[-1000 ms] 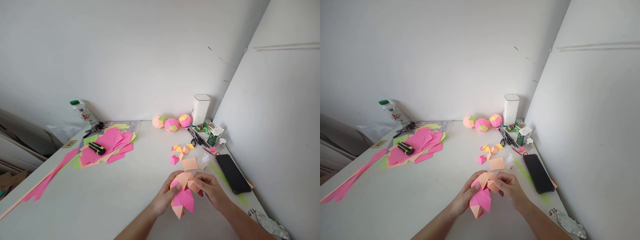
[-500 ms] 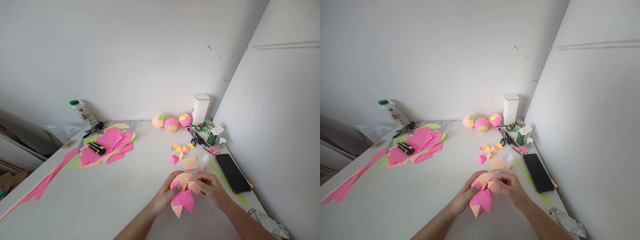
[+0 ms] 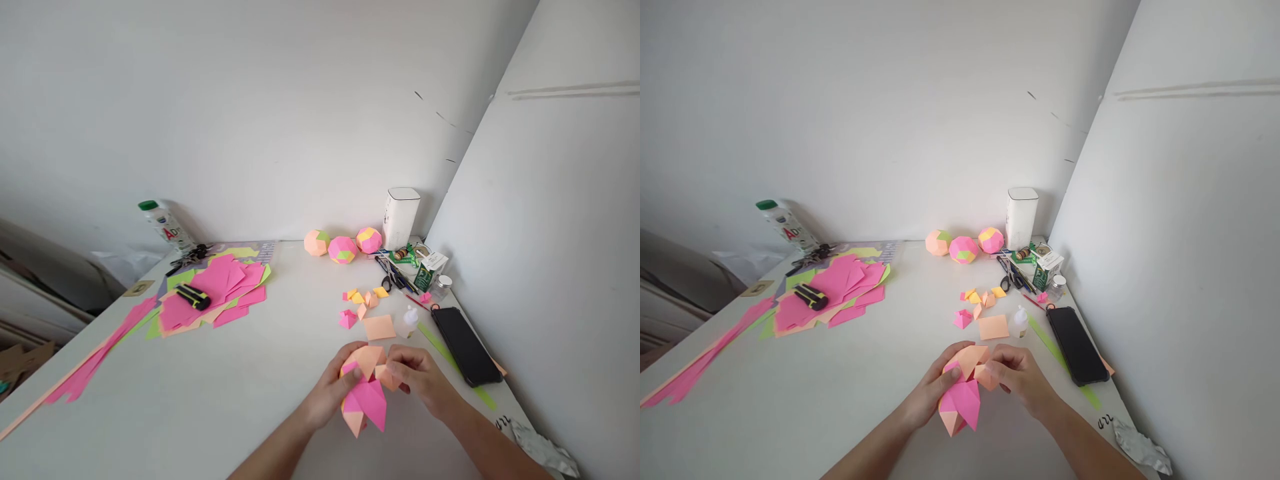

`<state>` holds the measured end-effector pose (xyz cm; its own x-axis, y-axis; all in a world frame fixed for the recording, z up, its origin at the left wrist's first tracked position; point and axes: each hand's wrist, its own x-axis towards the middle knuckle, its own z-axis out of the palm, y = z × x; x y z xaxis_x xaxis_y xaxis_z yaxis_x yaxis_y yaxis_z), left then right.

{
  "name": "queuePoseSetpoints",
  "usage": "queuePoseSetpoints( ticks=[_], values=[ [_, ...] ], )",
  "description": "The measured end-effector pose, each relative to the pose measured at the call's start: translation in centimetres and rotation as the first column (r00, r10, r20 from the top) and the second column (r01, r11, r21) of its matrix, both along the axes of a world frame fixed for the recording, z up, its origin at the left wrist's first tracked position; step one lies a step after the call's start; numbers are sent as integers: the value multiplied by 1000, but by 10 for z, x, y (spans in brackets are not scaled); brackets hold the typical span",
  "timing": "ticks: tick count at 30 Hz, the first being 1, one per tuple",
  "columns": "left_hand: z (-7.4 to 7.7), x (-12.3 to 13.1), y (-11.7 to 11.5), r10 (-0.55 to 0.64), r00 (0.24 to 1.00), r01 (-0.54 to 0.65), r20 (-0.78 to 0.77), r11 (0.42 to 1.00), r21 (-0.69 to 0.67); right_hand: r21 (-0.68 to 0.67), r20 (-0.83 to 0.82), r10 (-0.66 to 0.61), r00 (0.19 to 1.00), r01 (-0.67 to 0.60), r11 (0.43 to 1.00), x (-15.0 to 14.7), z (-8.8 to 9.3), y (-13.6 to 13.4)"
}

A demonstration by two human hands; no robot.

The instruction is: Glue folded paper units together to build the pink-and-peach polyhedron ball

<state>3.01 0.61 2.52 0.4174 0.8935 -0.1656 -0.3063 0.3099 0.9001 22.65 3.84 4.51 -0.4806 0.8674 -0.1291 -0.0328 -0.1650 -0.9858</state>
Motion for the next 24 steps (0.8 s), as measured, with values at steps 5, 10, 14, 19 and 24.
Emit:
queuePoseSetpoints(
  ticks=[5,10,14,19,24],
  values=[
    [-1,0,0,0,1000,0,-5,1000,-7,-16,-23,15,1000,-15,1000,0,-1,0],
    [-1,0,0,-1,1000,1,-5,1000,-4,-15,-33,21,999,-21,1000,0,-3,-1],
    [-3,-1,0,1,1000,-1,13,1000,6,5,-40,21,999,-21,1000,-1,-2,-1],
    [-3,-1,0,-8,1000,8,11,1000,4,38,3,2,1000,-2,999,-2,1,-2],
    [2,0,-1,-7,1000,8,-27,1000,19,67,75,-25,997,20,998,-3,2,-3]
  ],
)
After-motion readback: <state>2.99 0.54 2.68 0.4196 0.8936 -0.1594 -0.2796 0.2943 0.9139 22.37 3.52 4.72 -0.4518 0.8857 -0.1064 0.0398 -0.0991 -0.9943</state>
